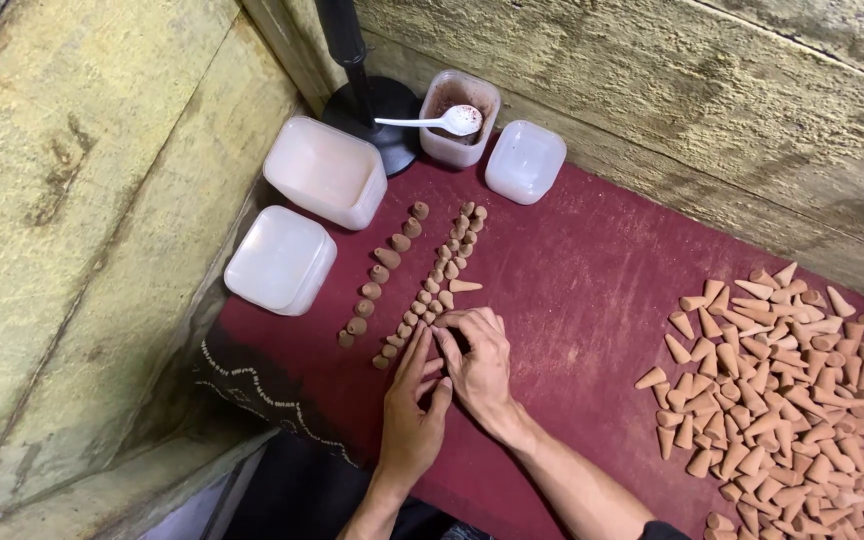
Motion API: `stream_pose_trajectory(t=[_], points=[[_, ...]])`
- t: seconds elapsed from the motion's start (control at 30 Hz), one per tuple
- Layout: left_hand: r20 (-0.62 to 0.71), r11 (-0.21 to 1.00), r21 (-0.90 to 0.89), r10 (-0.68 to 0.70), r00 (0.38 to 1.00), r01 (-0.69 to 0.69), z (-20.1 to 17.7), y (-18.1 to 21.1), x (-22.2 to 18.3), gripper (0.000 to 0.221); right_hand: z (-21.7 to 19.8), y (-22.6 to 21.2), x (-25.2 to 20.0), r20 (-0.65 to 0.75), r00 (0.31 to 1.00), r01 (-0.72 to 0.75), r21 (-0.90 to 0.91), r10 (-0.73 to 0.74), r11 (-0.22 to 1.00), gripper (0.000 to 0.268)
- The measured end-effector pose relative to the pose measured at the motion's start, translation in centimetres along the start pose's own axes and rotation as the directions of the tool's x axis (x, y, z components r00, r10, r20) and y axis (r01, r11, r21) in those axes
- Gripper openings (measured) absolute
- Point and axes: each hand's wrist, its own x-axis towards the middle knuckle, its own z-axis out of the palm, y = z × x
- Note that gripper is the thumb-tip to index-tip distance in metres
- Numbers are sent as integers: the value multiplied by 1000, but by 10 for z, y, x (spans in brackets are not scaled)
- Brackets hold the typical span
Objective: Sorting and arranging incense cones into rows on a work surface
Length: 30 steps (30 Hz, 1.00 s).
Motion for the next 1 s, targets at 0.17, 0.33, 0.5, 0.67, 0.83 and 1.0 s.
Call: stream_pose_trajectory(t=[0.17,0.33,0.5,0.67,0.83,1.0], points=[[0,997,-30,-71,997,71,0,-1,-2,69,-3,8,-4,-47,999,-7,65,10,998,9],[-38,999,-52,4,999,-6,3,-2,-5,65,-24,10,13,-165,984,-84,-71,71,994,21],[-56,1000,-26,11,998,-12,5,5,-9,60,-31,22,23,0,987,-157,-243,161,957,38],[-57,997,3,71,996,-71,4,4,-10,60,-40,28,31,110,991,-36,-355,79,934,37],[-56,993,7,117,992,-117,3,-2,-8,61,-52,12,46,103,994,54,-230,-31,972,26],[-51,992,10,122,991,-122,0,-1,-7,63,-54,0,58,118,981,168,-148,-151,975,18]])
